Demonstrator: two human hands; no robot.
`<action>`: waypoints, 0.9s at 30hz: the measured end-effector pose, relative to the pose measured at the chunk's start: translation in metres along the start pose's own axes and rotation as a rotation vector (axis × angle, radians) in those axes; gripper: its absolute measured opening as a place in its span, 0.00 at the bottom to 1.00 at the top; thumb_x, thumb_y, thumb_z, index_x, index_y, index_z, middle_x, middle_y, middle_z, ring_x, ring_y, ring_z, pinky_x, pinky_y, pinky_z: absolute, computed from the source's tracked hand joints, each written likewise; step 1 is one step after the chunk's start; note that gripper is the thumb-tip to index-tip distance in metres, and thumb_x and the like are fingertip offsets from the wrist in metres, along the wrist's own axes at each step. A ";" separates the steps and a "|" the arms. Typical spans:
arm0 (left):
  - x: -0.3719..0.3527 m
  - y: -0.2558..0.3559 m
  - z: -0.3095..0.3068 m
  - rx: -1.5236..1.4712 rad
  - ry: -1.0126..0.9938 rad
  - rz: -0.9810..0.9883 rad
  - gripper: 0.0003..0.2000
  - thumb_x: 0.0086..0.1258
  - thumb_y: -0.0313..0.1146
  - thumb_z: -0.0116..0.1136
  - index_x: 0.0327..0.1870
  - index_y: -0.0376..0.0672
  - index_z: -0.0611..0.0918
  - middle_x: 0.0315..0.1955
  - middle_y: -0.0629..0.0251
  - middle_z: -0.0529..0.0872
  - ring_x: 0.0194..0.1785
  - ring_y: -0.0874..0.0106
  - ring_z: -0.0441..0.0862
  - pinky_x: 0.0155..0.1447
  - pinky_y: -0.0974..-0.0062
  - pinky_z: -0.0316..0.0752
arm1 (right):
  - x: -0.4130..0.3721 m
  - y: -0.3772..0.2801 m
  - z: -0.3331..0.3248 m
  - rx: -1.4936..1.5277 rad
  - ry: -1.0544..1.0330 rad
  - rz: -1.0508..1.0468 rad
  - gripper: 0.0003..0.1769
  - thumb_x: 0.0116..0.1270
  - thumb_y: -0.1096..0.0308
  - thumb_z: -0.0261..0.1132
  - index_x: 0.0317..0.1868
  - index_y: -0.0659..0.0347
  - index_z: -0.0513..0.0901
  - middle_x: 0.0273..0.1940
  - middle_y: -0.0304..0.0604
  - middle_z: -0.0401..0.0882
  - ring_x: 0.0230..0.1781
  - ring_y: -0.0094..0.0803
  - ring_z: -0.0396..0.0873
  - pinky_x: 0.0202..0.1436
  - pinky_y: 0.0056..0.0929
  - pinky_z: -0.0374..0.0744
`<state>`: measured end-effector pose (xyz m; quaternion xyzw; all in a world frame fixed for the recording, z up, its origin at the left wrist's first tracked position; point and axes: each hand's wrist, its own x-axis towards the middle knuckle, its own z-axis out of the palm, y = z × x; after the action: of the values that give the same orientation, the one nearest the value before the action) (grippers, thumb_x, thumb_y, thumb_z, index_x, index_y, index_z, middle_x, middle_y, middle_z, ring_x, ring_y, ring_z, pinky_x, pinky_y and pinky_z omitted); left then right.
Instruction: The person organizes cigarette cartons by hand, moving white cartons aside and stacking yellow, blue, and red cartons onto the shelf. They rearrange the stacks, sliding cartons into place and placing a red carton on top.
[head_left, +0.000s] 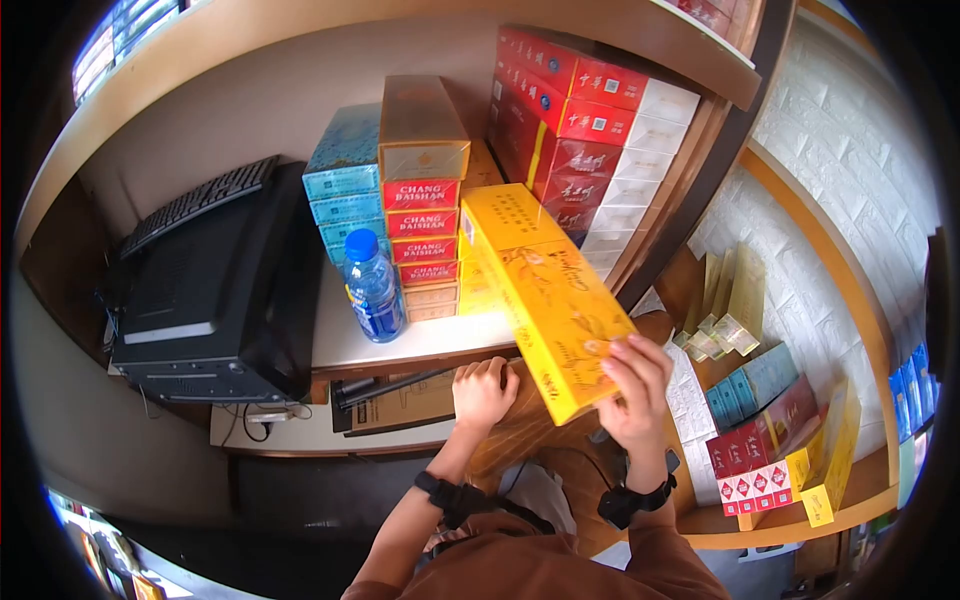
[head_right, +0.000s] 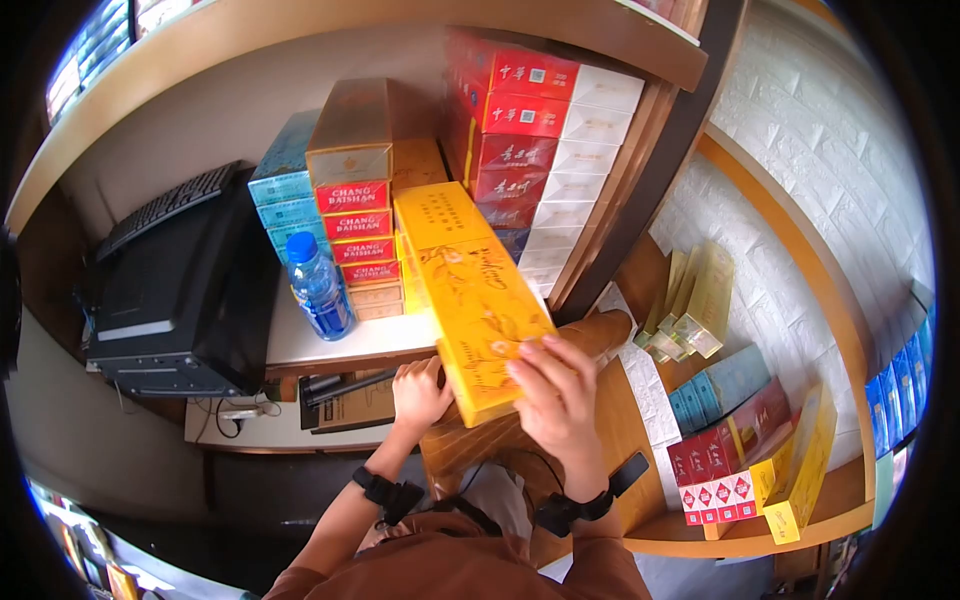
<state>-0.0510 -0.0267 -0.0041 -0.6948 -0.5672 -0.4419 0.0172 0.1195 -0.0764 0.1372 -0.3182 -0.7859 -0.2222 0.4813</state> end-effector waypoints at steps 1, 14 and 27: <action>0.000 -0.001 0.001 0.007 -0.017 -0.001 0.08 0.58 0.35 0.54 0.25 0.41 0.80 0.20 0.59 0.82 0.25 0.62 0.81 0.37 0.66 0.73 | 0.004 -0.005 0.002 0.008 -0.044 0.010 0.26 0.41 0.82 0.67 0.46 0.57 0.79 0.49 0.40 0.75 0.51 0.43 0.73 0.53 0.38 0.75; 0.001 0.003 0.001 -0.028 -0.048 -0.024 0.07 0.58 0.33 0.55 0.30 0.41 0.82 0.22 0.56 0.82 0.29 0.59 0.81 0.40 0.64 0.74 | 0.057 0.033 0.152 -0.106 -0.259 0.202 0.38 0.55 0.53 0.66 0.65 0.50 0.63 0.60 0.42 0.65 0.67 0.37 0.56 0.60 0.55 0.54; -0.001 0.000 0.000 -0.056 -0.065 -0.017 0.07 0.58 0.35 0.56 0.31 0.42 0.82 0.23 0.53 0.82 0.28 0.55 0.80 0.39 0.62 0.74 | 0.037 0.036 0.168 -0.129 -0.295 0.294 0.47 0.60 0.48 0.62 0.72 0.58 0.48 0.73 0.48 0.41 0.75 0.39 0.38 0.68 0.62 0.38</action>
<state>-0.0510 -0.0271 -0.0050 -0.7041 -0.5606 -0.4351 -0.0245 0.0299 0.0692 0.0981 -0.4886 -0.7771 -0.1505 0.3671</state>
